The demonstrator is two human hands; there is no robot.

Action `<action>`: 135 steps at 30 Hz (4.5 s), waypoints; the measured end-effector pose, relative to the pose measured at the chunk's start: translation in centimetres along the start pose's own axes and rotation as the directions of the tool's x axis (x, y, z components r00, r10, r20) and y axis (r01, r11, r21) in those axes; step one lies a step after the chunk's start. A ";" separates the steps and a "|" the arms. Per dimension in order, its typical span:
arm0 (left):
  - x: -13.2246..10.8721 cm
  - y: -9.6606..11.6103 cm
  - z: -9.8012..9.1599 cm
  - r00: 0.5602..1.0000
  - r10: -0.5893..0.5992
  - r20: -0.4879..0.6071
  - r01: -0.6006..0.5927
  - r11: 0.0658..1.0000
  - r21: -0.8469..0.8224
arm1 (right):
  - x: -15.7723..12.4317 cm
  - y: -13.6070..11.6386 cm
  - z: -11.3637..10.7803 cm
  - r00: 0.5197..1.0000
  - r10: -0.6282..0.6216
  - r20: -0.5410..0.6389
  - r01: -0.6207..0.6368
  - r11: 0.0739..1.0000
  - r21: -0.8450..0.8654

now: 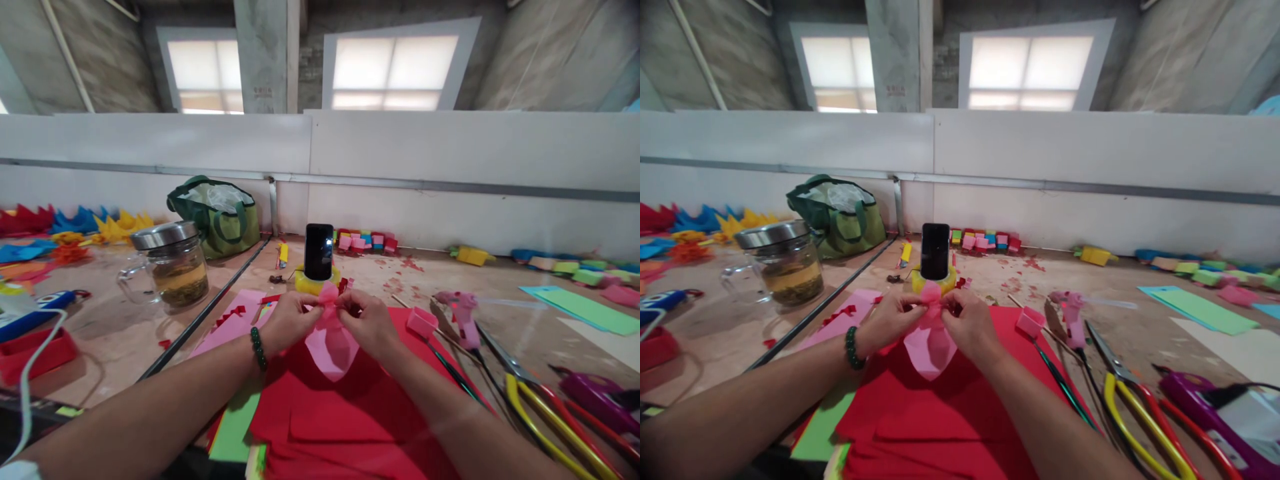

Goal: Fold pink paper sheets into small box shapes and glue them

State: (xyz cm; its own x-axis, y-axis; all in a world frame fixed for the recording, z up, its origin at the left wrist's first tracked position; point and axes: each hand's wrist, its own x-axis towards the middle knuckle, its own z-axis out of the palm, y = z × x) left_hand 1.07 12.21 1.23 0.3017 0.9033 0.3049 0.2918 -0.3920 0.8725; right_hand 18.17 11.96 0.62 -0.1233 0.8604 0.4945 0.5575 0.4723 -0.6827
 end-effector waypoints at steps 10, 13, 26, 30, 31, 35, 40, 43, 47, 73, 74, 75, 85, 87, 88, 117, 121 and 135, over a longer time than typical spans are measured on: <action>-0.2 0.1 -0.1 0.999 0.020 0.034 -0.023 0.996 0.088 | -0.4 -0.4 0.4 0.998 -0.038 0.043 0.041 0.995 -0.086; 0.0 -0.2 -0.2 0.991 0.121 -0.052 -0.117 0.990 0.081 | -0.4 -0.6 0.4 0.999 0.025 0.021 -0.025 1.000 0.016; -0.7 -0.8 -2.2 0.600 0.788 -0.136 -0.740 0.611 0.281 | -1.9 -2.9 -1.0 0.909 -0.379 -0.172 0.389 0.921 0.028; -0.7 -0.7 -2.1 0.629 0.760 -0.165 -0.709 0.647 0.280 | -2.1 -3.3 -1.1 0.929 -0.355 -0.100 0.368 0.913 0.174; -0.6 -0.7 -2.0 0.660 0.730 -0.179 -0.683 0.682 0.260 | -2.0 -3.3 -1.1 0.937 -0.337 -0.092 0.350 0.908 0.233; -0.5 -0.7 -1.6 0.836 0.483 -0.260 -0.485 0.872 0.063 | -1.6 -2.9 -1.2 0.962 -0.263 -0.078 0.270 0.855 0.443; -0.6 -0.6 -1.1 0.956 0.206 -0.209 -0.249 0.945 -0.210 | -0.9 -2.8 -1.0 0.976 -0.167 -0.142 0.212 0.878 0.429; -0.5 -0.6 -0.9 0.968 0.175 -0.181 -0.222 0.931 -0.289 | -0.7 -2.9 -1.1 0.974 -0.170 -0.152 0.219 0.879 0.423; -0.3 -1.0 -0.8 0.983 0.116 -0.142 -0.158 0.929 -0.333 | -0.2 -2.7 -1.3 0.998 -0.068 -0.012 0.064 0.844 0.532; 0.4 -1.0 -0.8 0.975 0.136 -0.175 -0.121 0.988 0.093 | 0.0 -0.3 0.3 0.987 0.153 0.055 -0.160 0.977 0.141; 0.4 -1.0 -0.7 0.975 0.133 -0.176 -0.117 0.988 0.100 | 0.0 -0.3 0.2 0.985 0.167 0.054 -0.172 0.979 0.109; 0.4 -1.0 -0.6 0.975 0.136 -0.174 -0.119 0.987 0.103 | 0.1 -0.4 0.1 0.983 0.175 0.050 -0.178 0.982 0.067; 0.4 -0.3 -0.1 0.996 -0.086 -0.036 0.081 0.990 -0.112 | 0.5 0.4 -0.1 0.941 0.295 0.165 -0.287 0.955 -0.067; 0.4 -0.5 -0.2 0.984 -0.179 0.021 0.180 0.983 -0.047 | 0.7 1.0 -0.1 0.881 0.369 0.296 -0.374 0.926 -0.041; 0.4 -0.7 -0.2 0.973 -0.224 0.059 0.224 0.975 -0.004 | 0.8 1.2 -0.1 0.858 0.380 0.346 -0.389 0.920 -0.046; 1.8 -2.4 1.6 0.983 -0.178 -0.045 0.183 0.970 0.162 | 1.1 0.8 -0.4 0.889 0.374 0.265 -0.252 0.882 -0.398; 1.7 -2.3 2.1 0.997 -0.057 -0.061 0.068 0.978 0.197 | 0.4 0.3 0.2 0.923 0.302 0.237 -0.172 0.877 -0.448; 1.1 -2.3 2.0 0.995 -0.055 0.089 0.046 0.994 0.096 | -0.2 0.5 -0.1 0.923 0.244 0.297 -0.091 0.890 -0.447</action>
State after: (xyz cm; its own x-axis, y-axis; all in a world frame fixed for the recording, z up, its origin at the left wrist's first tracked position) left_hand 2.54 13.76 -1.21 0.3650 0.9043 0.2214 0.3908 -0.3647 0.8451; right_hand 18.56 12.02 0.29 -0.2217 0.9663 0.1307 0.8745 0.2563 -0.4117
